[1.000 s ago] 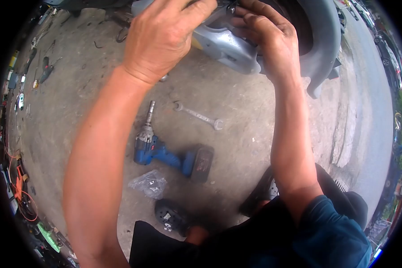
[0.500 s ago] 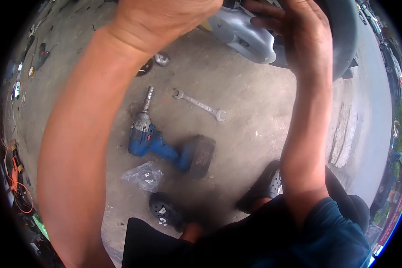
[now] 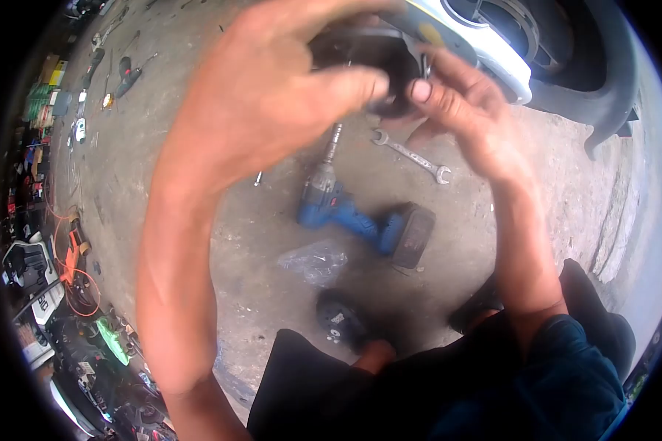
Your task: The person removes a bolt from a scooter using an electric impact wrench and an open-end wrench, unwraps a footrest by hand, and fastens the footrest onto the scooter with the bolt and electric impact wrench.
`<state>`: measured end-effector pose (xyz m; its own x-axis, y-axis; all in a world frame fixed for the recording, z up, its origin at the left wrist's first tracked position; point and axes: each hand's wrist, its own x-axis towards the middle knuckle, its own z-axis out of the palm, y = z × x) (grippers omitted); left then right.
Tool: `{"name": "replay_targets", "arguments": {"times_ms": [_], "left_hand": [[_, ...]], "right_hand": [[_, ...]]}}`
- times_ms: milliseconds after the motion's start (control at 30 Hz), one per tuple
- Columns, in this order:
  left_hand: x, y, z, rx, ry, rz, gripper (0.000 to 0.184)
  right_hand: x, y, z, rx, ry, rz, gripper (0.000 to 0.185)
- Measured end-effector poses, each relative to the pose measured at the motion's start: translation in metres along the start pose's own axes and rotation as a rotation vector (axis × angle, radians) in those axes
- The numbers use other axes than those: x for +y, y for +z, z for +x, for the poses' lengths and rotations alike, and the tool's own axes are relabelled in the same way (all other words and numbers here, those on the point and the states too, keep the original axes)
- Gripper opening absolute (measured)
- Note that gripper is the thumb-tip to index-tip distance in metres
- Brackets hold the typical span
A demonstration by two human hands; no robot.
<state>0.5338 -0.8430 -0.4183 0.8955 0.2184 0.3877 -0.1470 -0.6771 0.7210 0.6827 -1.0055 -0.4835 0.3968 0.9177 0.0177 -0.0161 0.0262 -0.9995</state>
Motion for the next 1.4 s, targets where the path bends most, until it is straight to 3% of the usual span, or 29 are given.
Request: {"name": "replay_targets", "arguments": {"times_ms": [33, 67, 133, 167, 233, 267, 333, 433, 533, 633, 767, 833, 1033, 1133, 1200, 1267, 1400], "left_hand": [[0.000, -0.006, -0.012, -0.037, -0.120, -0.039, 0.062], [-0.006, -0.006, -0.028, 0.179, -0.198, -0.268, 0.059], [-0.048, -0.017, -0.082, 0.449, -0.500, -0.234, 0.057], [-0.076, -0.014, -0.115, 0.435, -0.764, 0.005, 0.056], [-0.140, 0.004, -0.194, 0.231, -1.023, 0.245, 0.056], [-0.170, 0.015, -0.237, 0.030, -0.995, 0.465, 0.058], [-0.147, 0.046, -0.237, -0.055, -1.135, 0.561, 0.051], [-0.150, 0.071, -0.248, -0.051, -1.007, 0.669, 0.044], [-0.159, 0.075, -0.248, -0.027, -1.011, 0.737, 0.038], [-0.206, 0.069, -0.278, 0.395, -1.020, 0.045, 0.038], [-0.211, 0.060, -0.265, 0.386, -1.014, 0.167, 0.037], [-0.185, 0.056, -0.245, 0.319, -1.054, 0.322, 0.034], [-0.200, 0.048, -0.255, 0.222, -1.029, 0.641, 0.021], [-0.158, 0.044, -0.197, 0.510, -1.145, 0.002, 0.021], [-0.098, 0.043, -0.135, 0.527, -0.965, -0.197, 0.023], [-0.051, 0.046, -0.082, 0.518, -0.658, -0.226, 0.025], [0.003, 0.056, -0.015, 0.357, -0.479, -0.380, 0.030]], "right_hand": [[0.017, 0.008, -0.002, 0.011, 0.118, 0.133, 0.062], [0.031, 0.017, -0.006, 0.004, 0.194, 0.282, 0.055], [0.047, 0.024, -0.011, 0.039, 0.303, 0.478, 0.051], [0.051, 0.025, -0.013, 0.077, 0.349, 0.533, 0.054], [0.048, 0.019, -0.010, 0.126, 0.311, 0.532, 0.045], [0.043, 0.017, -0.010, 0.161, 0.288, 0.517, 0.037], [0.028, 0.016, -0.011, 0.222, 0.236, 0.444, 0.030], [0.015, 0.010, -0.008, 0.276, 0.206, 0.517, 0.028], [0.009, 0.003, -0.006, 0.312, 0.131, 0.568, 0.029], [-0.004, -0.004, -0.006, 0.338, 0.092, 0.554, 0.038], [-0.010, -0.006, -0.012, 0.351, 0.079, 0.459, 0.056], [-0.010, -0.004, -0.015, 0.319, 0.114, 0.378, 0.056], [-0.013, -0.002, -0.024, 0.327, 0.137, 0.390, 0.054], [-0.024, -0.014, -0.020, 0.353, 0.088, 0.412, 0.053], [-0.021, -0.020, -0.015, 0.362, 0.047, 0.440, 0.054], [-0.021, -0.026, -0.008, 0.372, 0.043, 0.443, 0.054], [-0.023, -0.032, 0.002, 0.369, 0.017, 0.447, 0.056]]}}
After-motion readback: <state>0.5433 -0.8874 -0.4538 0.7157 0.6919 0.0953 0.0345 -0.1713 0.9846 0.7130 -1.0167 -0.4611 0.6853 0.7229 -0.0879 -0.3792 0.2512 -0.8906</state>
